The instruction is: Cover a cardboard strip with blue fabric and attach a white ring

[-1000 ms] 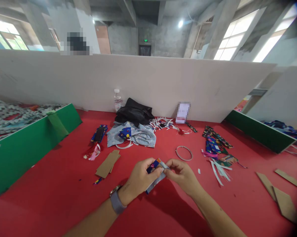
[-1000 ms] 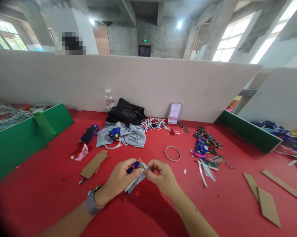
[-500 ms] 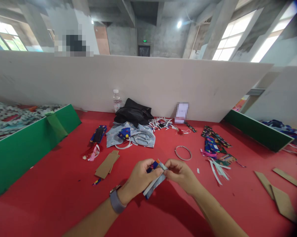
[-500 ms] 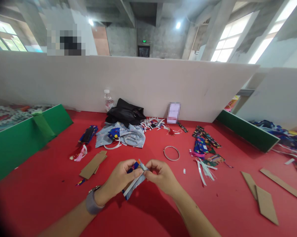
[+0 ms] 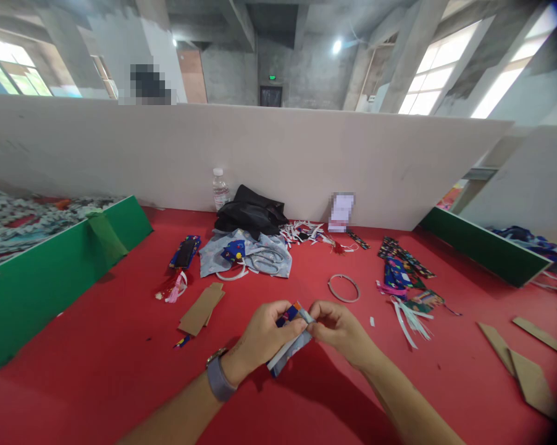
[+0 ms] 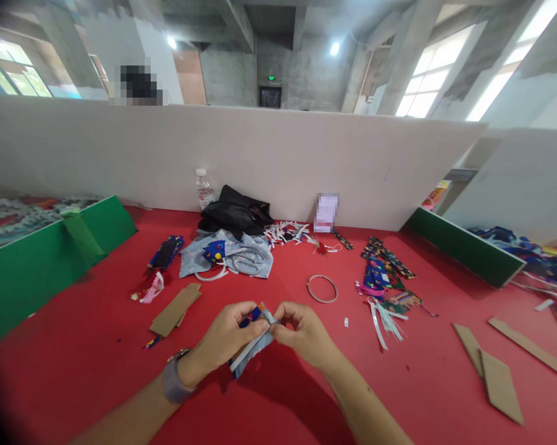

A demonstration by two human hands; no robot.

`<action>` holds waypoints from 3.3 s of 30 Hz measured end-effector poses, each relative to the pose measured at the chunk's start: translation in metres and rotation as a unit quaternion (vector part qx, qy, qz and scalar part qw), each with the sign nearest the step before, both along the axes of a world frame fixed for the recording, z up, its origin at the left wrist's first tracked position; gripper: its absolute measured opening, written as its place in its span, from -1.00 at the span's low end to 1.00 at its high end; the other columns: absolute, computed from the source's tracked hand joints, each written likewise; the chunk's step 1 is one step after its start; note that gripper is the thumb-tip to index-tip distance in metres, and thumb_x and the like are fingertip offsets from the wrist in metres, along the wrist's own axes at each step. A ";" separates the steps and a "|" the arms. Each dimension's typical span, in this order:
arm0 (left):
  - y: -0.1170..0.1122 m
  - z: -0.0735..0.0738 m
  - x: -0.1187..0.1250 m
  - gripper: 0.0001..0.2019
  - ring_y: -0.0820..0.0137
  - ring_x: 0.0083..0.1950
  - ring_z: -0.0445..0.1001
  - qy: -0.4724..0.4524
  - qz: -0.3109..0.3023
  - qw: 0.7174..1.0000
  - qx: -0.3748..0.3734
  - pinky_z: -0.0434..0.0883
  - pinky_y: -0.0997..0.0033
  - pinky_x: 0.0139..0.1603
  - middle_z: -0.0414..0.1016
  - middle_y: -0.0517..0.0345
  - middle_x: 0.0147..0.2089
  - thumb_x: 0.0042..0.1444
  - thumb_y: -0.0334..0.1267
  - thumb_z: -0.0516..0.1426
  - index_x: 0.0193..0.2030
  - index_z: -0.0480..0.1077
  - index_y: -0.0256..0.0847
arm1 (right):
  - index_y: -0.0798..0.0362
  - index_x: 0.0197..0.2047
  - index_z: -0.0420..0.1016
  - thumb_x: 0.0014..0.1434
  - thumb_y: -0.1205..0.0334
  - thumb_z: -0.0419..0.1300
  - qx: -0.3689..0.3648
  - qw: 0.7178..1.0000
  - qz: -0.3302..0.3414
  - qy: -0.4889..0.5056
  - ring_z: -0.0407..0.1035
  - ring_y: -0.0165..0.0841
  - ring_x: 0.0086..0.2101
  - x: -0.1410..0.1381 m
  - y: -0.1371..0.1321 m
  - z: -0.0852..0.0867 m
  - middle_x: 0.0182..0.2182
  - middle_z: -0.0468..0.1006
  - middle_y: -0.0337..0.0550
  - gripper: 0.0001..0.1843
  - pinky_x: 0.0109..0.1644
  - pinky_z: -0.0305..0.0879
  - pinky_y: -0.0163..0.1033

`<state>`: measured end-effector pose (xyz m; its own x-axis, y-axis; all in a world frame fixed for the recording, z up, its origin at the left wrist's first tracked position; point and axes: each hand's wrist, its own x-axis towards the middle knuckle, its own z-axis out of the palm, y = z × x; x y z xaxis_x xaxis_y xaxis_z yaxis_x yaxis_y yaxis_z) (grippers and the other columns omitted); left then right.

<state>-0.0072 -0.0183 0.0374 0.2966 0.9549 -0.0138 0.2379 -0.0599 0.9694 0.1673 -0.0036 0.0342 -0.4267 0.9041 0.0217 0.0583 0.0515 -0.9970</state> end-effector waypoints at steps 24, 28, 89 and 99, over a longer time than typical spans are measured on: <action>-0.001 -0.001 0.000 -0.77 0.54 -0.52 0.19 -0.021 -0.024 0.999 0.003 0.15 0.59 -0.54 0.22 0.28 -0.53 0.05 -0.14 0.10 -0.41 0.33 -0.30 | 0.10 -0.51 0.38 -0.07 0.17 0.30 -0.052 0.997 0.044 0.041 0.19 -0.53 -0.56 0.004 0.001 -0.001 -0.63 0.36 -0.34 -0.78 -0.44 0.12 -0.39; 0.000 0.000 -0.001 -0.76 0.55 -0.54 0.17 -0.030 -0.042 0.999 -0.009 0.13 0.59 -0.56 0.19 0.29 -0.54 0.04 -0.12 0.10 -0.40 0.32 -0.31 | 0.11 -0.49 0.38 -0.08 0.17 0.32 -0.076 0.993 0.063 0.060 0.18 -0.55 -0.57 0.007 0.002 -0.005 -0.62 0.37 -0.35 -0.78 -0.45 0.11 -0.40; 0.000 0.006 -0.004 -0.76 0.54 -0.48 0.13 0.151 -0.035 0.984 0.085 0.00 0.55 -0.52 0.19 0.32 -0.55 0.04 -0.12 0.07 -0.47 0.31 -0.29 | 0.11 -0.48 0.40 -0.08 0.30 0.26 -0.055 0.997 0.058 -0.003 0.20 -0.54 -0.58 0.008 0.003 -0.003 -0.64 0.37 -0.36 -0.89 -0.46 0.13 -0.41; 0.000 0.010 -0.003 -0.75 0.54 -0.48 0.12 0.149 -0.030 0.985 0.081 -0.02 0.55 -0.53 0.18 0.32 -0.55 0.05 -0.11 0.06 -0.47 0.31 -0.28 | 0.10 -0.48 0.41 -0.07 0.36 0.19 0.003 0.997 0.047 -0.053 0.18 -0.53 -0.55 0.007 0.004 0.000 -0.61 0.37 -0.34 -0.98 -0.45 0.13 -0.42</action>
<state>-0.0101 -0.0185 0.0475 0.3576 0.9329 0.0415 0.5019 -0.2295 0.8339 0.1743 0.0006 0.0338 -0.5103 0.8597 -0.0226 0.1581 0.0680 -0.9851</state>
